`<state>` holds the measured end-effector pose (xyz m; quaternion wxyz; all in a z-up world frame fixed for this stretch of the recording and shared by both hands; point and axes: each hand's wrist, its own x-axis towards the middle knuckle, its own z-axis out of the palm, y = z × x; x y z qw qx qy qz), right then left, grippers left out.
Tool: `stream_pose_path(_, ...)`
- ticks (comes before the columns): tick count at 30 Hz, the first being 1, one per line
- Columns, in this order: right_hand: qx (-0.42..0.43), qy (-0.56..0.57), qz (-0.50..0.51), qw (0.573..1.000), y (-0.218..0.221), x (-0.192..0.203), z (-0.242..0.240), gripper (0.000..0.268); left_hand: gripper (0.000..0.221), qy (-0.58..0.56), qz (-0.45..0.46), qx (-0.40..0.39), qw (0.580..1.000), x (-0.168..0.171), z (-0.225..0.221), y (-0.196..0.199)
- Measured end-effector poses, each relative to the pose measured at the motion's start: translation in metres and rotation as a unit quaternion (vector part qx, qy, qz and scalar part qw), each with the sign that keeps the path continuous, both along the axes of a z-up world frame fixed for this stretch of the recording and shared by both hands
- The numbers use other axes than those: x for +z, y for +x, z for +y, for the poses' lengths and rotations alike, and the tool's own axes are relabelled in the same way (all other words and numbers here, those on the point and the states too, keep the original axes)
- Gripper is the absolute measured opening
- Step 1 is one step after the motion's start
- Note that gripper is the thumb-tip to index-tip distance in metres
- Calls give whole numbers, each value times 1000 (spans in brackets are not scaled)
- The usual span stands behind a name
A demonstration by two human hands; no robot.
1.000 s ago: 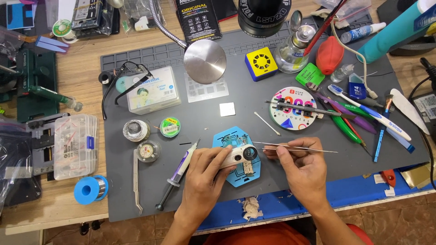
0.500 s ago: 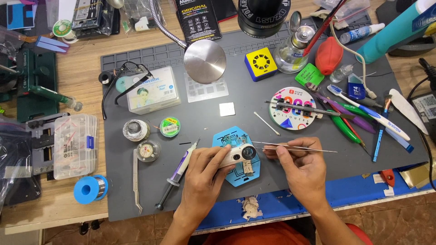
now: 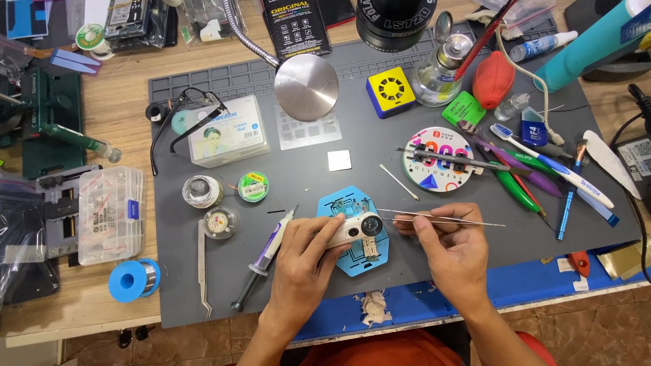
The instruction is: A person performs a delicate repair on a circuit board, using tweezers to position a component, a magnifier for inspection, and a hot air gun for soldering.
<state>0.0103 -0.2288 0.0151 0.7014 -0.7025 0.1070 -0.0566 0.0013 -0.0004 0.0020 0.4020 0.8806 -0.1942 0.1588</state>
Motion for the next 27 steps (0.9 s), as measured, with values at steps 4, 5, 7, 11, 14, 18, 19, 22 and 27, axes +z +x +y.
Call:
stream_pose_path(4,1,-2,3,1000,0,-1,-1,24,46,0,4,-2,1000,0,0,0)
stream_pose_path(5,0,-3,-4,1000,0,-1,0,24,46,1,4,-1,1000,0,0,0)
stream_pose_path(7,0,-5,-11,1000,0,-1,0,24,47,2,4,0,1000,0,-1,0)
stream_pose_path(11,-7,-4,-6,1000,0,-1,0,24,47,5,7,1,1000,0,-1,0)
stream_pose_path(14,-5,-4,-12,1000,0,1,0,23,46,5,2,-1,1000,1,-2,1)
stream_pose_path(18,-7,-7,-16,1000,0,0,0,24,47,9,13,-2,1000,1,-2,0)
stream_pose_path(19,-7,-7,-16,1000,0,-1,0,24,47,10,12,-3,1000,1,-1,0)
stream_pose_path(22,-10,4,-20,1000,-1,-4,-1,24,48,8,10,-1,1000,-1,-1,-1)
stream_pose_path(27,-9,7,-29,1000,-2,-6,-2,24,44,1,4,0,1000,0,1,-1)
